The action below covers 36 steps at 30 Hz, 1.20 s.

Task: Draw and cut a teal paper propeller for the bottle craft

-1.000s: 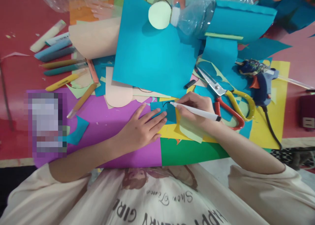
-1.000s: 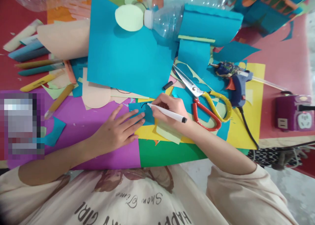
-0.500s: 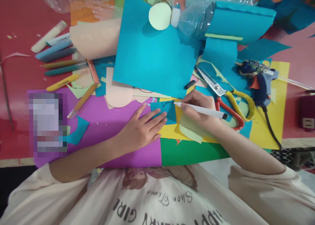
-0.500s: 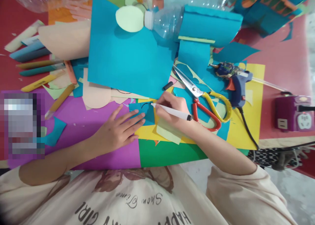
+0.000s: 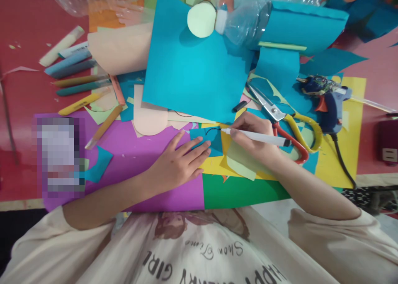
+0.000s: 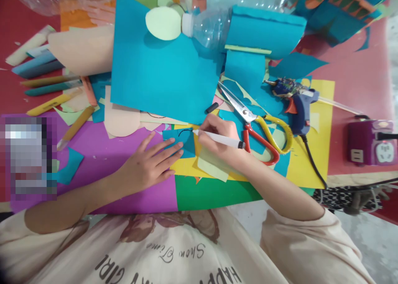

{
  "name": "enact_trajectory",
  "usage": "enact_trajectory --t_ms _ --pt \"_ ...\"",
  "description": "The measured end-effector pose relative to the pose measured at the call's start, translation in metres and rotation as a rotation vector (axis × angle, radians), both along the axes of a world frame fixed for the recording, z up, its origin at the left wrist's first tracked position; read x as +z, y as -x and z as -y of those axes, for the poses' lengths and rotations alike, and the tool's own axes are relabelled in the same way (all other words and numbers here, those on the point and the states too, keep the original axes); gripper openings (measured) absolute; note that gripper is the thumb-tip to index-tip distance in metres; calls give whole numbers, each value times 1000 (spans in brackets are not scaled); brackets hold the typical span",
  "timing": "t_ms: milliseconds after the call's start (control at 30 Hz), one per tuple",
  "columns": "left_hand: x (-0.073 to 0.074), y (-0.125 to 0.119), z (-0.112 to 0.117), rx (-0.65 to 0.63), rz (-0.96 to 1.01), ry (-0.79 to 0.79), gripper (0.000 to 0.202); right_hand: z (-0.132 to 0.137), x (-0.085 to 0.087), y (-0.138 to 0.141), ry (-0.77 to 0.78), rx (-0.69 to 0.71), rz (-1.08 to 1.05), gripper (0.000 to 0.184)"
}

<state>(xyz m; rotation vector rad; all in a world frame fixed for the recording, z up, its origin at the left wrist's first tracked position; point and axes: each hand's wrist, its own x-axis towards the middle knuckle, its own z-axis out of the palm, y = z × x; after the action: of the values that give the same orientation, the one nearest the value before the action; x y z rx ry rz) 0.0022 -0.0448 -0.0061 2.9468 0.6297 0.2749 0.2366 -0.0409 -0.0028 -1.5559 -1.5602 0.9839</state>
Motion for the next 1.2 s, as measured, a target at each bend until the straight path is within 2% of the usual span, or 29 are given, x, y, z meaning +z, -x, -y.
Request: enact_trajectory --t_ms 233,433,800,1033,1200 --pt "0 -1 0 -2 10 1 33 -1 -2 0 24 38 -20 14" --pt "0 -1 0 -3 13 0 34 -3 -2 -6 -19 32 -15 12" --pt "0 1 1 -2 -41 39 37 -5 1 -5 25 55 -4 12" --pt "2 1 1 -19 -52 42 37 -4 1 -8 -15 13 -173 11" --pt "2 1 2 -19 -60 67 40 -6 8 1 2 55 -155 9"
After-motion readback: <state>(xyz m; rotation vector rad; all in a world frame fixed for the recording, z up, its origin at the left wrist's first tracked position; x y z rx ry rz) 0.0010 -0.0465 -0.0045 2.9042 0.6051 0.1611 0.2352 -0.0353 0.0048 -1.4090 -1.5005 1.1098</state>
